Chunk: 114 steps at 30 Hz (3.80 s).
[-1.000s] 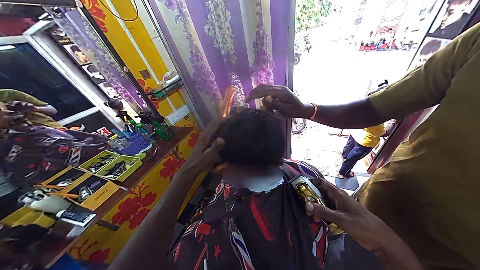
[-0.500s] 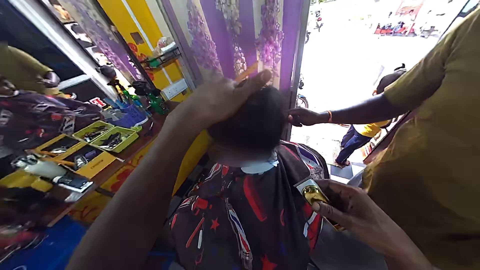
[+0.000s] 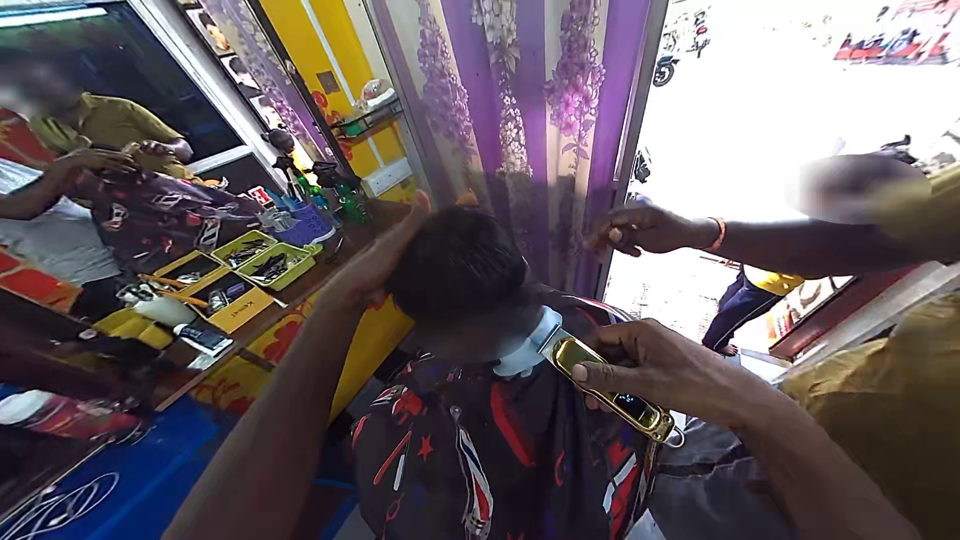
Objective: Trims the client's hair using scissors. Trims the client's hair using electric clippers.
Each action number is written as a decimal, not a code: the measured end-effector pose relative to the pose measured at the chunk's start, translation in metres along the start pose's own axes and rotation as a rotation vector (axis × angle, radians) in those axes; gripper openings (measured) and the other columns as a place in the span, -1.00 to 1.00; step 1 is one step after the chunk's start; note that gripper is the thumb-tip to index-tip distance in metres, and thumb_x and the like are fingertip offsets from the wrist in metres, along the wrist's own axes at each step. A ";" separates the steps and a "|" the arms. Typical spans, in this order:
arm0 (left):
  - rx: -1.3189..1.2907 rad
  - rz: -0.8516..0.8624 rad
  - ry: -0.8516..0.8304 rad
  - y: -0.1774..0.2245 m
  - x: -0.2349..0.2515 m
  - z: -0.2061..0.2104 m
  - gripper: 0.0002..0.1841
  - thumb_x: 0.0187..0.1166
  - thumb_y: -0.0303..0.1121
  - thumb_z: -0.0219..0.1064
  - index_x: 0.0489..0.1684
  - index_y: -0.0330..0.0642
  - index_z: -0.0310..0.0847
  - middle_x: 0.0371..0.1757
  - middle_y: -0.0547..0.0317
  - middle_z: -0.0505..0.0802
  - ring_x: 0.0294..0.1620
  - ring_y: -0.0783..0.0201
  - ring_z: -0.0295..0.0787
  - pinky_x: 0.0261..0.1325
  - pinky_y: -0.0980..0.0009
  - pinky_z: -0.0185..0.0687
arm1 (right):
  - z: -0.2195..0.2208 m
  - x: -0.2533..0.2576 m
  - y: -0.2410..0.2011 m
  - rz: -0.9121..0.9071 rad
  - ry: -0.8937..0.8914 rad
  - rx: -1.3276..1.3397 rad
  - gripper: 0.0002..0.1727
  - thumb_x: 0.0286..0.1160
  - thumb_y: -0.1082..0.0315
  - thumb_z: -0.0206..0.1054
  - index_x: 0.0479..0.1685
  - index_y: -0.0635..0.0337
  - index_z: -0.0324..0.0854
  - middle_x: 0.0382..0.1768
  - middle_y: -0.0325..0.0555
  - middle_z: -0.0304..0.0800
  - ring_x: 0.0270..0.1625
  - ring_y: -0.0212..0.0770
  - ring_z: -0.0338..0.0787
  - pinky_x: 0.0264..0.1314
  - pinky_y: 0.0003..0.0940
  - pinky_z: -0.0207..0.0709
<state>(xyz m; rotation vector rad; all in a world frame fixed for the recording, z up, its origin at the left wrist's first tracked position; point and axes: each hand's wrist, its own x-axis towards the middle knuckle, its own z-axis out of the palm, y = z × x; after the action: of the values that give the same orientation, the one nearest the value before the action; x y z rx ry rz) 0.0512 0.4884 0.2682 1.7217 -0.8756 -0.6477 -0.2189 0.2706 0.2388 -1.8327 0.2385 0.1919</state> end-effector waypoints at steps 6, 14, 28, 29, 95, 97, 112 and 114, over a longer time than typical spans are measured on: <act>-0.179 0.063 -0.021 -0.033 0.005 -0.007 -0.17 0.58 0.53 -0.35 0.39 0.21 0.59 0.10 0.38 0.88 0.13 0.41 0.82 0.14 0.31 0.81 | -0.016 0.029 -0.024 0.101 -0.234 -0.030 -0.64 0.64 0.08 0.38 -0.10 0.27 0.75 -0.32 -0.04 0.87 -0.31 -0.23 0.88 -0.22 -0.42 0.77; -0.239 0.065 0.045 -0.057 0.004 -0.009 -0.16 0.52 0.57 -0.25 0.31 0.14 0.64 0.02 0.32 0.90 0.04 0.38 0.85 0.06 0.29 0.83 | -0.013 0.050 -0.044 0.224 -0.268 -0.065 -0.60 0.72 0.09 0.26 -0.29 0.27 0.71 -0.37 -0.03 0.87 -0.36 -0.24 0.88 -0.25 -0.44 0.75; -0.219 0.064 0.136 -0.067 0.000 -0.006 -0.14 0.56 0.54 -0.26 0.19 0.02 0.68 -0.07 0.26 0.90 -0.03 0.37 0.86 0.04 0.28 0.82 | 0.001 0.059 -0.049 0.174 -0.242 -0.044 -0.69 0.66 0.14 0.35 -0.21 0.26 0.70 -0.41 -0.03 0.83 -0.40 -0.24 0.87 -0.28 -0.45 0.77; -0.218 0.052 0.135 -0.068 0.000 -0.007 -0.14 0.57 0.53 -0.28 0.22 0.02 0.68 -0.04 0.25 0.90 -0.01 0.36 0.86 0.06 0.26 0.82 | 0.001 0.057 -0.053 0.196 -0.239 -0.099 -0.68 0.65 0.13 0.37 -0.23 0.25 0.71 -0.43 -0.05 0.83 -0.42 -0.25 0.85 -0.30 -0.47 0.75; -0.125 0.062 0.050 -0.015 -0.003 0.027 -0.34 0.73 0.36 -0.25 0.18 0.16 0.68 -0.05 0.39 0.89 -0.01 0.46 0.84 0.04 0.37 0.82 | 0.018 -0.006 0.024 -0.148 0.010 0.213 -0.68 0.59 0.10 0.41 -0.10 0.21 0.80 -0.32 0.03 0.87 -0.33 -0.15 0.89 -0.23 -0.35 0.83; -0.138 0.061 0.048 -0.015 -0.002 0.027 -0.35 0.73 0.35 -0.24 0.20 0.16 0.67 -0.03 0.38 0.89 0.01 0.46 0.84 0.06 0.36 0.82 | 0.020 -0.004 0.023 -0.155 0.011 0.231 -0.67 0.58 0.10 0.41 -0.09 0.23 0.80 -0.32 0.04 0.88 -0.34 -0.15 0.90 -0.25 -0.36 0.83; -0.103 0.066 0.042 -0.022 -0.002 0.023 -0.30 0.72 0.39 -0.28 0.24 0.17 0.68 0.02 0.36 0.89 0.06 0.42 0.84 0.10 0.29 0.82 | 0.038 0.002 0.022 -0.273 0.096 0.188 -0.67 0.58 0.06 0.42 -0.09 0.18 0.79 -0.35 -0.03 0.87 -0.34 -0.14 0.90 -0.24 -0.30 0.85; -0.103 0.051 0.053 -0.022 -0.002 0.023 -0.29 0.71 0.40 -0.27 0.23 0.14 0.69 0.01 0.33 0.89 0.06 0.38 0.84 0.10 0.26 0.82 | 0.040 0.002 0.021 -0.283 0.110 0.194 -0.67 0.58 0.06 0.41 -0.08 0.17 0.78 -0.34 -0.03 0.87 -0.34 -0.14 0.90 -0.24 -0.30 0.86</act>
<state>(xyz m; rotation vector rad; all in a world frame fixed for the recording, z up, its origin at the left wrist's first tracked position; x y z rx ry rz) 0.0379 0.4809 0.2403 1.6118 -0.8329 -0.6007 -0.2228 0.3034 0.2078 -1.6642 0.0696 -0.1265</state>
